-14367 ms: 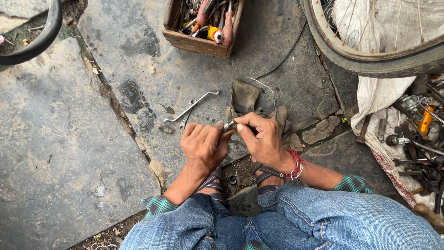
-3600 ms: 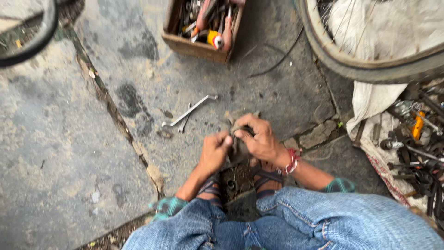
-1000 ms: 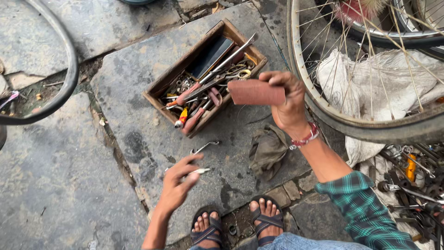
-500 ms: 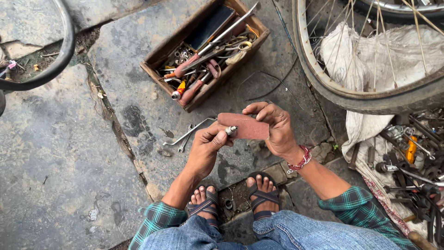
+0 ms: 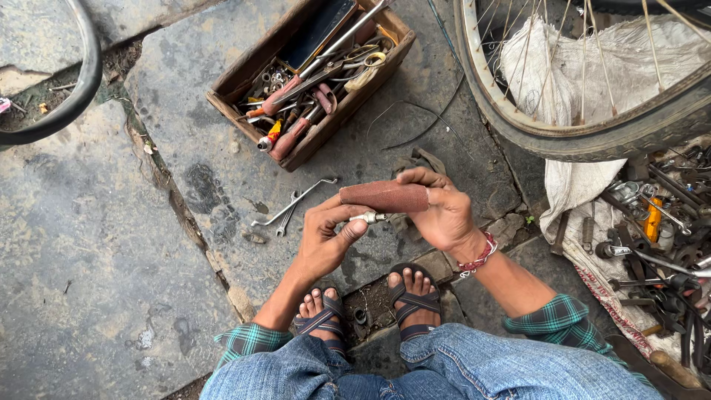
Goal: The person sits on the ground and repeatedly assembles and disassembles a small cylindrical metal part using their hands. They then use a sanding block to smooth the part's surface.
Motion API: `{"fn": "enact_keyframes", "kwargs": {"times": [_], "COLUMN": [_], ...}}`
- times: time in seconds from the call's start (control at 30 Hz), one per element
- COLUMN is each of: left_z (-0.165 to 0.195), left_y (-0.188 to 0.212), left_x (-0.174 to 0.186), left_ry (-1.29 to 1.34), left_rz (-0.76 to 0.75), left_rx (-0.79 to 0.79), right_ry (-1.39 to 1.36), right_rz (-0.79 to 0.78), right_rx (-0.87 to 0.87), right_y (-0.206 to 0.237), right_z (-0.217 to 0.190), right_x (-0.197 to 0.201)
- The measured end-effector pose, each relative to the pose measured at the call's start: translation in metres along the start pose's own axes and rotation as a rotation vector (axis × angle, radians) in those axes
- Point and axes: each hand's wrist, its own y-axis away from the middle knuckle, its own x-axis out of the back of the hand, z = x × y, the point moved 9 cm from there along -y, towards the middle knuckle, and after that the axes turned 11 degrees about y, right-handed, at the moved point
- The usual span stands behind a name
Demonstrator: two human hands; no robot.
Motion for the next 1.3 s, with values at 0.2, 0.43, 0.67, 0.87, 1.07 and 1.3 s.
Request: {"fn": "enact_keyframes", "kwargs": {"times": [0.2, 0.43, 0.67, 0.87, 1.07, 1.3], "left_z": [0.020, 0.031, 0.023, -0.063, -0.077, -0.049], "left_y": [-0.002, -0.003, 0.009, 0.031, 0.041, 0.038], "left_x": [0.013, 0.006, 0.007, 0.007, -0.012, -0.014], "left_ry": [-0.232, -0.333, -0.266, 0.997, 1.121, 0.679], "left_rz": [-0.034, -0.149, -0.135, 0.284, 0.257, 0.076], "left_rx": [-0.053, -0.157, -0.200, 0.447, 0.480, 0.346], "right_ry": [0.097, 0.199, 0.279, 0.270, 0.858, 1.535], "right_rz": [-0.002, -0.142, -0.080, 0.068, 0.168, 0.116], "right_rx": [-0.109, -0.336, -0.417, -0.156, 0.124, 0.794], "right_y": [0.005, 0.012, 0.018, 0.018, 0.023, 0.039], "right_z": [0.001, 0.028, 0.034, 0.007, -0.015, -0.061], "right_x": [-0.001, -0.027, -0.029, -0.024, -0.042, -0.096]}}
